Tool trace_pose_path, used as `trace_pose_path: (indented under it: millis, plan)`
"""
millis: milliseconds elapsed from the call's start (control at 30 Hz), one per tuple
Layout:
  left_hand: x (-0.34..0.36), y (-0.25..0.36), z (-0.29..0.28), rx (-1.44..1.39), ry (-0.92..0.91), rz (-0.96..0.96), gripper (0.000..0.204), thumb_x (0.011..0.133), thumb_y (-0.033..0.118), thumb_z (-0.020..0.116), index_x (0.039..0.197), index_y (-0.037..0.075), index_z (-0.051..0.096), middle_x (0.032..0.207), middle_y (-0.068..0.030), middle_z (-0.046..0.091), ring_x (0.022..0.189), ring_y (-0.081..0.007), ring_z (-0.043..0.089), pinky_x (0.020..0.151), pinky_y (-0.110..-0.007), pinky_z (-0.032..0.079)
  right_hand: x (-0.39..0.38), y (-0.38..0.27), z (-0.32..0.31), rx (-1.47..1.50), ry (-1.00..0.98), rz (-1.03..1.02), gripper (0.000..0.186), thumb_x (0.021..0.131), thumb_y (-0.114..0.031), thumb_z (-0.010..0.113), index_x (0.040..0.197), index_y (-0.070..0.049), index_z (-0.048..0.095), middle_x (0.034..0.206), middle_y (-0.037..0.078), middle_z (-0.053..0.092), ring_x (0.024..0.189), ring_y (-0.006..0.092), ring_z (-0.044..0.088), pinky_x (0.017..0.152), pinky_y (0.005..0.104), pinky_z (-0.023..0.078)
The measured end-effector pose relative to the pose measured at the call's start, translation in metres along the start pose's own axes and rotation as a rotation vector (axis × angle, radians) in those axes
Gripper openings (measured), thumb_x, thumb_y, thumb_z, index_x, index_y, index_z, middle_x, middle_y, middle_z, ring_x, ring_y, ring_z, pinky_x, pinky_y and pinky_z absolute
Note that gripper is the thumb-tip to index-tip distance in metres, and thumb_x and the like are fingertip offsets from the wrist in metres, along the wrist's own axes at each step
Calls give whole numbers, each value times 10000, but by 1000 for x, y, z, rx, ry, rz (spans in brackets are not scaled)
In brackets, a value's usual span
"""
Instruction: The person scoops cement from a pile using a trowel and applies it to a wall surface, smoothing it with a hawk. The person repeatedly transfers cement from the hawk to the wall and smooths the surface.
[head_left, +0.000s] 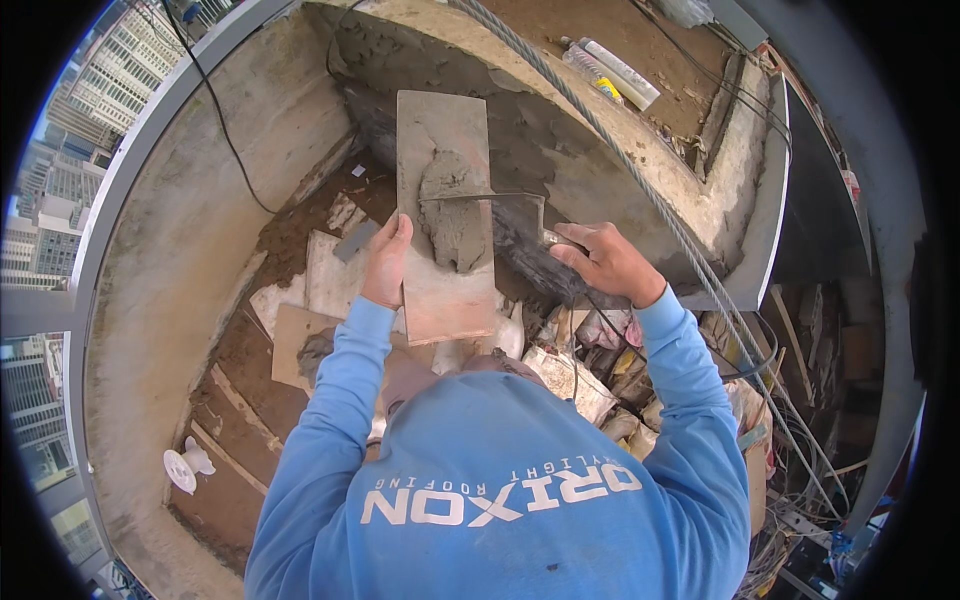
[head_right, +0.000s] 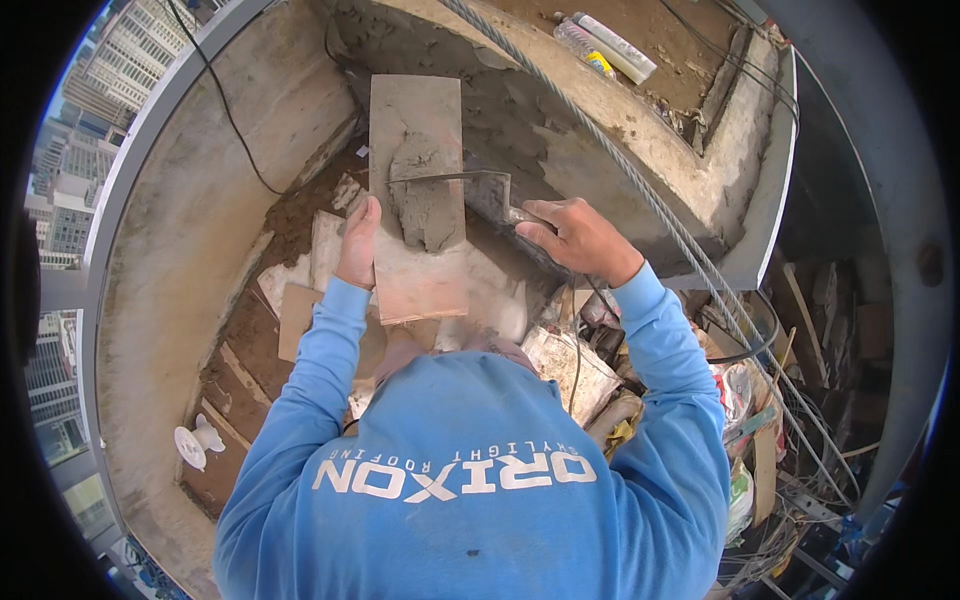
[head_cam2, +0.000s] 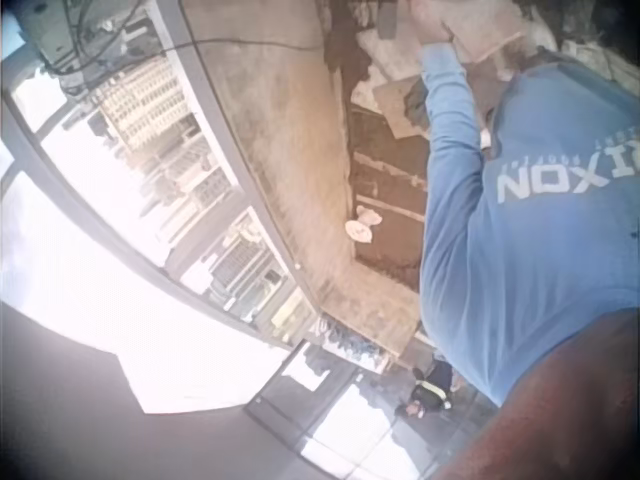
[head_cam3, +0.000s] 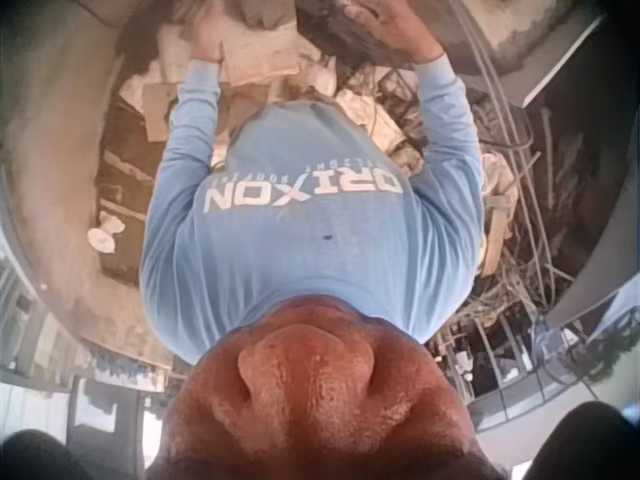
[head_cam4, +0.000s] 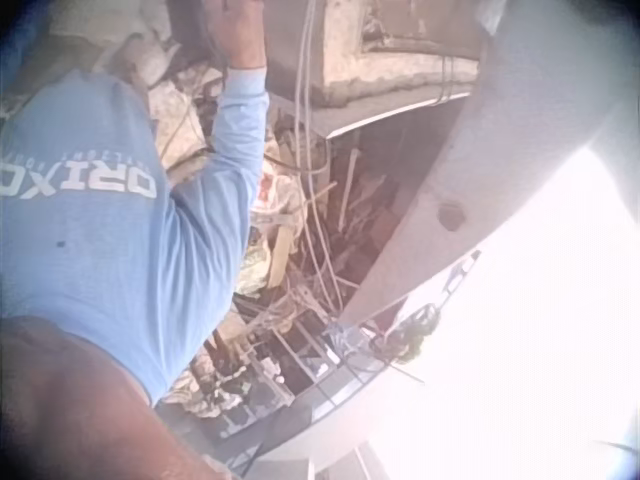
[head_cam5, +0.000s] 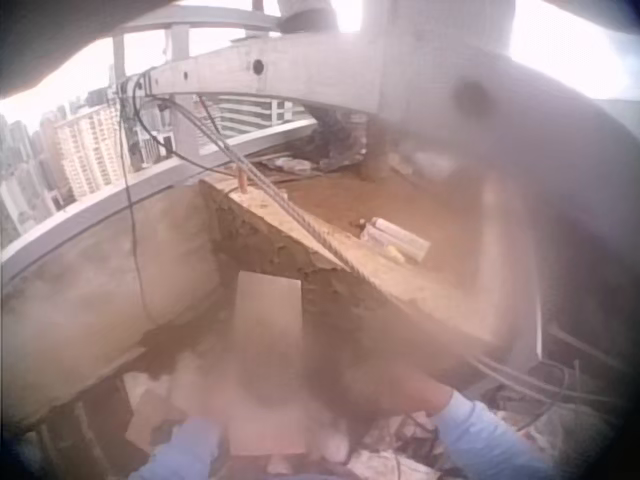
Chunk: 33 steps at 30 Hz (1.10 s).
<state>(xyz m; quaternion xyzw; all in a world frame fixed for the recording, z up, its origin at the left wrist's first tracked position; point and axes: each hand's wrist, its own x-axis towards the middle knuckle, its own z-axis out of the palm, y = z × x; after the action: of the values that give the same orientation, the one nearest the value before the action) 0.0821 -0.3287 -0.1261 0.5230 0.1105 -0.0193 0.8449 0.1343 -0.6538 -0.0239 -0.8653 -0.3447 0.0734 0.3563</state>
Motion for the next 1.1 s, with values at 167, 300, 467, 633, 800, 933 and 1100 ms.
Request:
trace_pose_path:
  millis: [167,300,467,633,800,933,1100]
  plan:
    - [-13,24,24,238,-278,167,457,1052,259,511,1399,-38,494,1359,-54,557,1247,-132,471,1099,-294,315,19,27,33,-154,375,-62,367,920,-269,692,1150,13,645,906,196,686,776,395,660,667,433,521]
    - [-26,18,13,185,-294,131,472,1050,279,517,1407,-26,485,1373,-61,543,1234,-140,487,1094,-304,328,41,47,43,-409,628,-18,383,881,-247,731,1197,-53,636,853,115,652,718,312,659,598,399,520]
    - [-44,4,-14,-95,79,-128,492,1057,328,494,1424,1,455,1370,-77,535,1223,-176,520,1039,-324,420,39,83,50,-516,772,40,363,854,-251,752,1158,-89,638,945,75,651,745,293,662,594,391,532]
    - [-71,28,-41,-316,165,-16,543,1058,375,462,1462,17,401,1424,-97,503,1274,-253,520,1073,-403,430,-14,137,87,-528,572,278,331,896,-300,691,1140,-91,609,1019,95,626,809,337,670,637,431,539]
    - [-117,46,-89,-373,354,91,546,1066,411,411,1475,51,396,1457,-106,479,1287,-280,513,1080,-438,432,-43,168,110,-491,421,482,353,929,-341,633,1164,-80,599,1042,141,616,860,389,657,704,486,528]
    - [-143,82,-62,-306,724,148,586,1063,438,406,1502,52,365,1499,-91,446,1327,-273,476,1117,-432,391,-28,198,112,-394,348,565,352,933,-339,624,1121,-41,632,1001,204,648,909,420,641,759,499,511]
    - [-176,62,-121,-242,642,317,587,1068,412,409,1516,38,340,1521,-82,421,1354,-259,446,1138,-408,359,-4,246,71,-25,328,578,335,952,-329,610,902,2,632,735,148,630,669,275,634,606,393,483]
